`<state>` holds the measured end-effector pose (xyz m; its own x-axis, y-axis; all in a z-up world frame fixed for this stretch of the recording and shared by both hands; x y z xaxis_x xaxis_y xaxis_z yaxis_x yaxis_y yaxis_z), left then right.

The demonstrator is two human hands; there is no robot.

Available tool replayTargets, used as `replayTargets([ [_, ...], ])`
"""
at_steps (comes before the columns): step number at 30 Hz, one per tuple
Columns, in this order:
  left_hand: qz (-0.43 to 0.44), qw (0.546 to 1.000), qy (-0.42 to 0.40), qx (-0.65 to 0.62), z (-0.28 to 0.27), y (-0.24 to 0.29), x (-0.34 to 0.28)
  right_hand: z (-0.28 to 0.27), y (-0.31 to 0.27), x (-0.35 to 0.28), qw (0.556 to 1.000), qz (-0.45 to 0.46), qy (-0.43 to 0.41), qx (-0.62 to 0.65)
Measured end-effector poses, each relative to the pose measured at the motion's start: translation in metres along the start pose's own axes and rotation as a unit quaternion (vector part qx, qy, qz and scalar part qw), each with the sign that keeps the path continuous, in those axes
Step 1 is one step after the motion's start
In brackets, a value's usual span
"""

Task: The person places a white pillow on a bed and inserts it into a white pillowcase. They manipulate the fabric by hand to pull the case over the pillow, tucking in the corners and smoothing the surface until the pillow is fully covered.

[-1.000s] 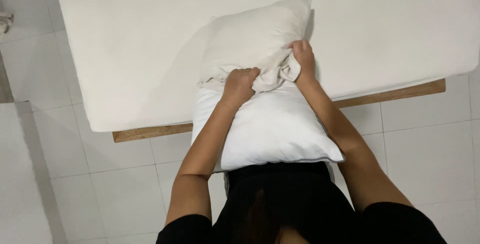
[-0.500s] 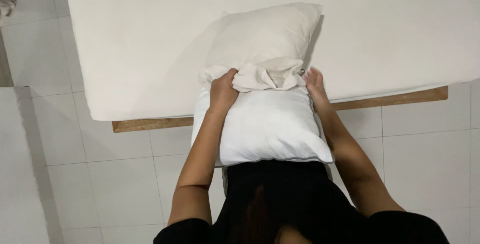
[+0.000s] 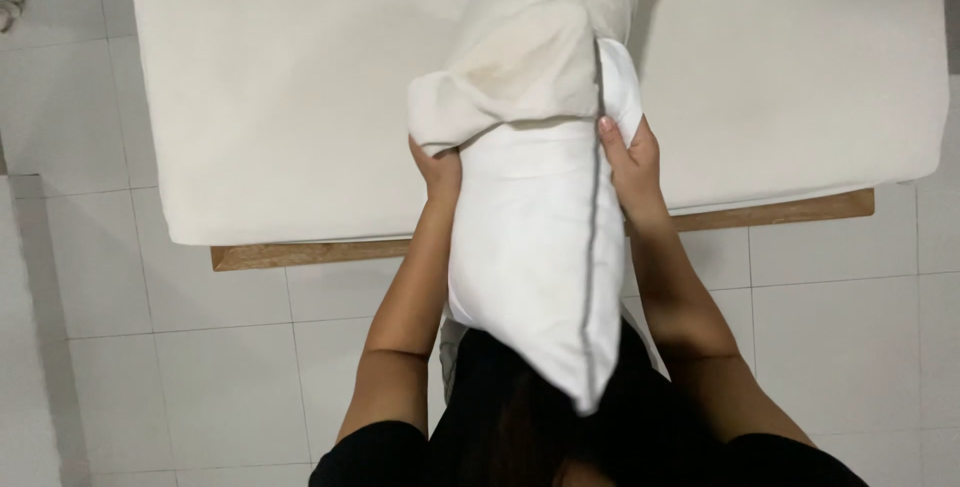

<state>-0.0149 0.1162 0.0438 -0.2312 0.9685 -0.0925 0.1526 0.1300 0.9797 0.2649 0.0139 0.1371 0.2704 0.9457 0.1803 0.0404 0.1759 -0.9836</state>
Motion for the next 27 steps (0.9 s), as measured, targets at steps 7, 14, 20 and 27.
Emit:
replayTargets([
  [7,-0.243,0.964,-0.11,-0.02,-0.025,-0.084,-0.003,0.054,-0.023,0.02,0.979,-0.071,-0.106,-0.159],
  [14,-0.172,0.983,-0.06,0.01,0.004,-0.063,-0.04,0.024,0.094,0.052,0.974,-0.118,-0.075,-0.181],
  [20,-0.247,0.961,-0.043,-0.113,0.015,-0.042,-0.086,0.011,0.062,0.08,0.989,0.054,-0.124,-0.058],
  [27,0.02,0.976,0.036,0.213,0.01,0.05,-0.069,0.011,0.092,0.023,0.961,0.129,-0.198,-0.143],
])
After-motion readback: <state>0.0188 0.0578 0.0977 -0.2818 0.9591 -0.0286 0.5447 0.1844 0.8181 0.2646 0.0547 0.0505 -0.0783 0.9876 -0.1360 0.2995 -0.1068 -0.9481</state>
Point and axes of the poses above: each hand's wrist, its own x-axis towards the middle knuckle, its own z-axis out of the palm, y = z × x, the point moved 4 cm from there along x, towards the middle knuckle, and after that the axes turned 14 degrees about -z, right-handed, at the moved point
